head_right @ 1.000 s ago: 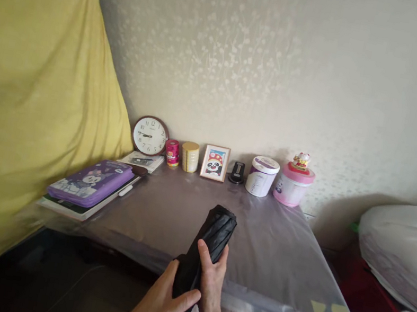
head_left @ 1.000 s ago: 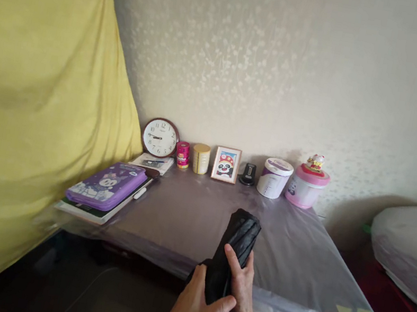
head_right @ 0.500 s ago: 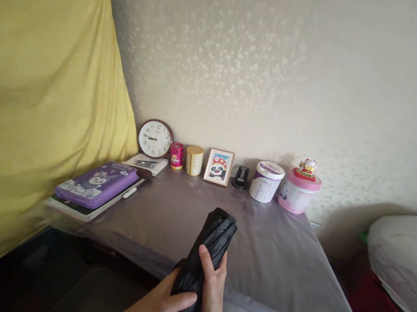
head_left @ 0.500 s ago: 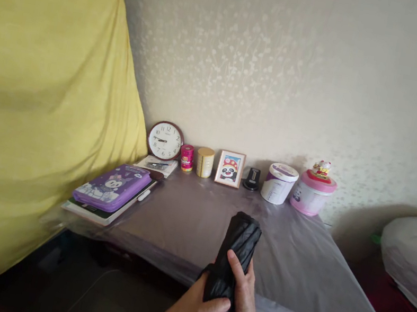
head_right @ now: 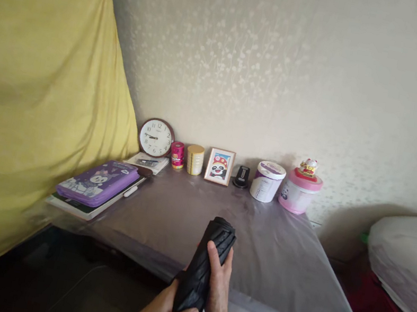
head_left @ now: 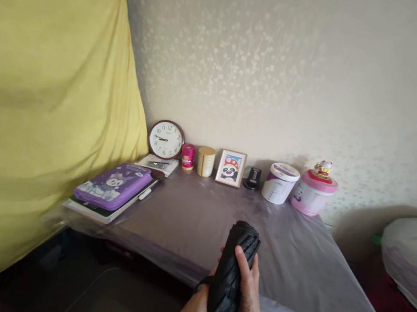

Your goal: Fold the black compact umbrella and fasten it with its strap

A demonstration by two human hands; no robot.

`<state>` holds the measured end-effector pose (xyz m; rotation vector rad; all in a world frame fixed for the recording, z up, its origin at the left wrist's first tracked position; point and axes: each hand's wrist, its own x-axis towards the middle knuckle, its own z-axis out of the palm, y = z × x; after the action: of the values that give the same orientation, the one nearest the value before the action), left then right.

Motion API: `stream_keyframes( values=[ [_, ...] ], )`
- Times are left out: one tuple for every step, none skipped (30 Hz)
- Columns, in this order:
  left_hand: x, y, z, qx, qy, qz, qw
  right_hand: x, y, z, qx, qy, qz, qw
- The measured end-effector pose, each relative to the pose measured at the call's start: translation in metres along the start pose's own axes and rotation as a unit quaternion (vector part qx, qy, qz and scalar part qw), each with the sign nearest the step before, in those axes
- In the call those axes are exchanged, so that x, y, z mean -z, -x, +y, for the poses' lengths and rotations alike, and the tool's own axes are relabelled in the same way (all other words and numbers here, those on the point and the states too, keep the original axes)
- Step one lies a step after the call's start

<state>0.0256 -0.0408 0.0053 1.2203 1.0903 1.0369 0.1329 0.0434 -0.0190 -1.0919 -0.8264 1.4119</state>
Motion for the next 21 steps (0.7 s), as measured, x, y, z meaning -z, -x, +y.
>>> stream_keyframes(
  values=[
    [-0.001,0.001,0.003,0.004,-0.012,0.008,1.0,0.0,-0.001,-0.001,-0.018,0.0,0.002,1.0],
    [-0.001,0.002,0.006,0.009,-0.012,0.01,1.0,0.0,-0.001,-0.002,-0.032,0.004,0.009,0.999],
    [-0.001,0.003,0.007,0.019,0.001,0.005,1.0,0.0,-0.001,-0.004,-0.04,0.008,0.02,0.999],
    [-0.001,0.003,0.008,0.032,0.027,-0.008,0.999,0.0,0.0,-0.005,-0.044,0.011,0.028,0.999],
    [-0.001,0.003,0.007,0.045,0.063,-0.027,0.997,-0.001,0.001,-0.007,-0.047,0.013,0.032,0.998],
    [0.0,0.002,0.005,0.059,0.105,-0.049,0.992,-0.002,0.002,-0.008,-0.049,0.011,0.034,0.998],
    [0.001,0.001,0.001,0.073,0.15,-0.071,0.983,-0.002,0.003,-0.008,-0.051,0.009,0.034,0.998],
    [0.002,0.0,-0.003,0.087,0.192,-0.088,0.974,-0.003,0.004,-0.008,-0.053,0.005,0.034,0.998],
    [0.002,-0.002,-0.008,0.106,0.215,-0.097,0.966,-0.003,0.004,-0.008,-0.055,0.002,0.032,0.998],
    [0.003,-0.003,-0.012,0.118,0.227,-0.104,0.961,-0.003,0.004,-0.006,-0.056,0.0,0.029,0.998],
    [0.004,-0.004,-0.016,0.125,0.229,-0.105,0.96,-0.002,0.003,-0.005,-0.054,0.001,0.027,0.998],
    [0.004,-0.005,-0.018,0.13,0.225,-0.103,0.96,-0.001,0.002,-0.004,-0.044,0.007,0.027,0.999],
    [0.003,-0.006,-0.019,0.132,0.217,-0.1,0.962,0.0,0.001,-0.002,-0.028,0.019,0.03,0.999],
    [0.002,-0.006,-0.019,0.132,0.206,-0.095,0.965,0.001,0.0,-0.002,-0.008,0.034,0.037,0.999],
    [0.001,-0.005,-0.017,0.13,0.194,-0.089,0.968,0.002,-0.001,-0.002,0.012,0.051,0.044,0.998],
    [0.0,-0.005,-0.015,0.126,0.178,-0.078,0.973,0.002,-0.002,-0.002,0.028,0.066,0.05,0.996],
    [-0.002,-0.004,-0.013,0.119,0.156,-0.06,0.979,0.002,-0.002,-0.003,0.038,0.077,0.052,0.995],
    [-0.004,-0.003,-0.01,0.113,0.13,-0.038,0.984,0.001,-0.001,-0.004,0.04,0.085,0.051,0.994],
    [-0.005,-0.002,-0.008,0.109,0.104,-0.016,0.988,0.001,-0.001,-0.005,0.037,0.09,0.05,0.994],
    [-0.006,-0.002,-0.007,0.108,0.082,0.003,0.991,0.001,0.0,-0.006,0.034,0.095,0.05,0.994],
    [-0.006,-0.002,-0.006,0.112,0.068,0.018,0.991,0.0,0.001,-0.007,0.029,0.098,0.051,0.993]
  ],
)
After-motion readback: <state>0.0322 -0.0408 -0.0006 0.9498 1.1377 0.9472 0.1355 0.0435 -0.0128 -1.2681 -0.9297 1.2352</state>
